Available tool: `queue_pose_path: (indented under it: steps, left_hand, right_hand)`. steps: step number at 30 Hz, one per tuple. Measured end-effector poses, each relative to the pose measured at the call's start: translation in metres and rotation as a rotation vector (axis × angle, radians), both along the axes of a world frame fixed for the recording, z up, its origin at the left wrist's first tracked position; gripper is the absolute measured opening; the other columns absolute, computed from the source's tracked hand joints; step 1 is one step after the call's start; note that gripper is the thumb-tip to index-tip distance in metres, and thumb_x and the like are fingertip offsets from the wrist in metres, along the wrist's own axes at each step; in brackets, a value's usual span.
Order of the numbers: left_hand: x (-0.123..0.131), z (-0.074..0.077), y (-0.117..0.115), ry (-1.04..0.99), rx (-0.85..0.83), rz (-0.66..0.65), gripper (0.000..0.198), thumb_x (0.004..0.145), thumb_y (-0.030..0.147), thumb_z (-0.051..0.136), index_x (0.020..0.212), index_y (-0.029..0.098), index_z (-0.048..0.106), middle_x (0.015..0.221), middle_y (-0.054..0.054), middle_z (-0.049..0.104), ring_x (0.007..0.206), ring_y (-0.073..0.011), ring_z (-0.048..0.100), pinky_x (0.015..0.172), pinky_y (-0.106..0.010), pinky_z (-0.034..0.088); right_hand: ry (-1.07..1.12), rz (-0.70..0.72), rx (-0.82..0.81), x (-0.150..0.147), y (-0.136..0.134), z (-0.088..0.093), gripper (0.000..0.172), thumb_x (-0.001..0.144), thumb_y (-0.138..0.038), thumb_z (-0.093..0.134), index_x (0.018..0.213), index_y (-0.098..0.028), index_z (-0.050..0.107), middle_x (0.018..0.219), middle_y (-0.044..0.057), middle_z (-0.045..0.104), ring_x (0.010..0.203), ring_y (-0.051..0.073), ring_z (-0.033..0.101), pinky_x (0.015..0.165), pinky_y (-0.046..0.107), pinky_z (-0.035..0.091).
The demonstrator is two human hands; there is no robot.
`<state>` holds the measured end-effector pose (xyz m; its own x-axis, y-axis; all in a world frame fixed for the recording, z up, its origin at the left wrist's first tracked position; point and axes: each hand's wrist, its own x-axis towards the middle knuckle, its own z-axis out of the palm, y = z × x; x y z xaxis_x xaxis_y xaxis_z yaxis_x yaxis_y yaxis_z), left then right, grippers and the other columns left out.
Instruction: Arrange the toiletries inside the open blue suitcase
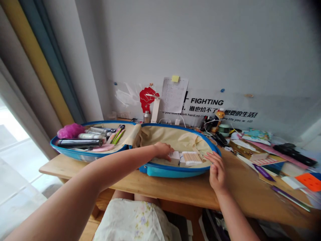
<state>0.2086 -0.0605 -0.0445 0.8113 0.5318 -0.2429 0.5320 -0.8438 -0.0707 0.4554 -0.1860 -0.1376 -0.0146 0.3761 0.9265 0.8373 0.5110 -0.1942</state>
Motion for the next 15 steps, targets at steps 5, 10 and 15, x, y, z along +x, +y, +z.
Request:
queue_pose_path:
  steps: [5,10,15]
  left_hand:
    - [-0.008,0.002,0.002,0.003,-0.023,0.024,0.070,0.085,0.051,0.063,0.146,0.022,0.041,0.143,-0.016,0.051,0.128,-0.0307,0.052,0.102,-0.040,0.045]
    - [-0.025,0.003,0.004,0.081,-0.019,0.161,0.087,0.071,0.042,0.077,0.146,0.017,0.040,0.145,-0.020,0.048,0.125,-0.0336,0.055,0.100,-0.040,0.048]
    - [-0.024,0.001,0.001,0.096,-0.060,0.169,0.068,0.074,0.032,0.074,0.135,0.014,0.052,0.134,-0.020,0.058,0.119,-0.0314,0.060,0.097,-0.038,0.050]
  right_hand:
    - [0.007,-0.011,0.000,0.000,0.000,0.001,0.034,0.098,-0.031,0.035,0.110,-0.022,0.066,0.113,0.011,0.067,0.125,0.028,0.054,0.102,0.052,0.045]
    - [-0.002,-0.014,0.012,0.001,0.001,0.001,0.036,0.099,-0.032,0.034,0.111,-0.021,0.065,0.113,0.011,0.067,0.124,0.027,0.055,0.102,0.052,0.045]
    - [0.020,-0.024,-0.017,0.004,0.002,-0.002,0.039,0.099,-0.038,0.033,0.108,-0.021,0.067,0.113,0.012,0.067,0.125,0.028,0.054,0.103,0.054,0.044]
